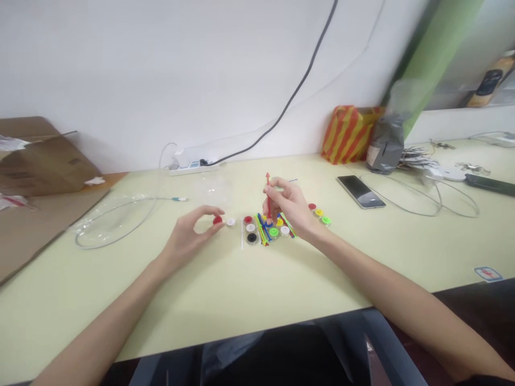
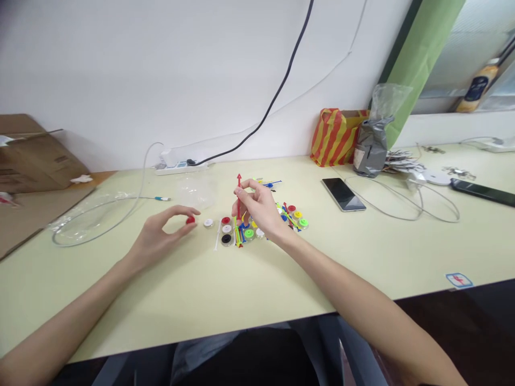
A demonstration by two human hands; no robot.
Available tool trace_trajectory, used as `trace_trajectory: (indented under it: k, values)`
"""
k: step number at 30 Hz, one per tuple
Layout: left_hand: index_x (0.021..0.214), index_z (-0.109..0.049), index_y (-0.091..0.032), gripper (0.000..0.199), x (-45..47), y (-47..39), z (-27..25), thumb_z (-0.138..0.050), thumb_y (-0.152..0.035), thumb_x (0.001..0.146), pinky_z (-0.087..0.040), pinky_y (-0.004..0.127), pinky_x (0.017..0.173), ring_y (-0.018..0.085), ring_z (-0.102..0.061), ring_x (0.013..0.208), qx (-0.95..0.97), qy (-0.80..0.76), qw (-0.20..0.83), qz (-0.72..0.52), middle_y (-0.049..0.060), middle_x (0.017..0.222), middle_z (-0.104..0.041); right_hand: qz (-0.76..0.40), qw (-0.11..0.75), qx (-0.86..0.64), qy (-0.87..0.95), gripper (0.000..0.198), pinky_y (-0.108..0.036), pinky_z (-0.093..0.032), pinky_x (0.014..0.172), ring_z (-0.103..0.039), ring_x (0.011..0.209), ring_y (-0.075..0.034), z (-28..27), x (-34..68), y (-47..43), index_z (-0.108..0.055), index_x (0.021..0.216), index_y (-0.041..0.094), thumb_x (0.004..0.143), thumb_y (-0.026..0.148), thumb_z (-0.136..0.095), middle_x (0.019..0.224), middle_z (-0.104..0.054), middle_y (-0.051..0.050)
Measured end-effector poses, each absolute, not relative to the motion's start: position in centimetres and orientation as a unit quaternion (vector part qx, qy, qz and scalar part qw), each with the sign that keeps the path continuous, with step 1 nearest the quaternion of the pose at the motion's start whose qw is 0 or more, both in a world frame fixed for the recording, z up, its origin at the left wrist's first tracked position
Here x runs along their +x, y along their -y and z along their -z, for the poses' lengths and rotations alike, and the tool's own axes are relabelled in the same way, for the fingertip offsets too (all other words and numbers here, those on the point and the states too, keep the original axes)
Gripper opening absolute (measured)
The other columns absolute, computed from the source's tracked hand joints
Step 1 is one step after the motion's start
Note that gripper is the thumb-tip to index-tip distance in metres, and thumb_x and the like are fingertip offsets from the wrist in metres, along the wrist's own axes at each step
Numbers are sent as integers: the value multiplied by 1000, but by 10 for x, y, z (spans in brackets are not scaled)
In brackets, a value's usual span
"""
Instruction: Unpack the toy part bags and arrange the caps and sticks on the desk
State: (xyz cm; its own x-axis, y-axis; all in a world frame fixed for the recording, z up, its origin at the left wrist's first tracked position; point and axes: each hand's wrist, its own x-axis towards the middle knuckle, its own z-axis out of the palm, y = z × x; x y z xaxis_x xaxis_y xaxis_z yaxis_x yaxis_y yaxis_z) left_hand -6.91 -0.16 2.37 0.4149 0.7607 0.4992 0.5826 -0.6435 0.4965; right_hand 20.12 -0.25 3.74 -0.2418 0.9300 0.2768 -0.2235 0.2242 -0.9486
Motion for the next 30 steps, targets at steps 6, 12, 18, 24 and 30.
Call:
trace_trajectory:
  k: [6,12,18,24,30]
  values:
    - [97,-70,-21,21,-71,-3,-5,-65,-41,95,-50,30,72,16,-61,76,884,-357,130,-273,2,83,-64,-525,530,-333,577,42,-19,-43,39,-64,45,-12,-30,199,2,-48,93,23,88,59,-68,67,-67,3]
    - [103,-72,-22,22,-71,-4,-5,-63,-40,95,-53,30,74,16,-64,78,875,-367,166,-269,3,87,-69,-515,512,-342,596,40,-19,-43,38,-65,46,-12,-26,196,5,-51,93,21,90,58,-66,71,-67,3]
    - [104,-70,-21,24,-74,-5,0,-65,-42,92,-52,29,72,16,-63,74,870,-377,175,-266,1,84,-68,-502,504,-349,611,41,-19,-45,40,-64,47,-11,-24,194,7,-51,93,21,89,59,-67,72,-66,3]
    - [79,-59,-19,28,-71,-5,-1,-67,-43,91,-46,27,64,13,-57,67,859,-404,193,-247,-2,75,-62,-495,503,-351,615,39,-20,-45,39,-64,46,-12,-24,194,7,-53,92,21,90,56,-67,71,-65,3]
    - [77,-61,-19,30,-70,-5,0,-66,-45,92,-45,27,64,14,-57,67,862,-394,204,-244,-1,75,-63,-484,501,-350,626,36,-20,-47,40,-63,46,-11,-21,194,6,-54,94,20,92,55,-65,72,-66,2]
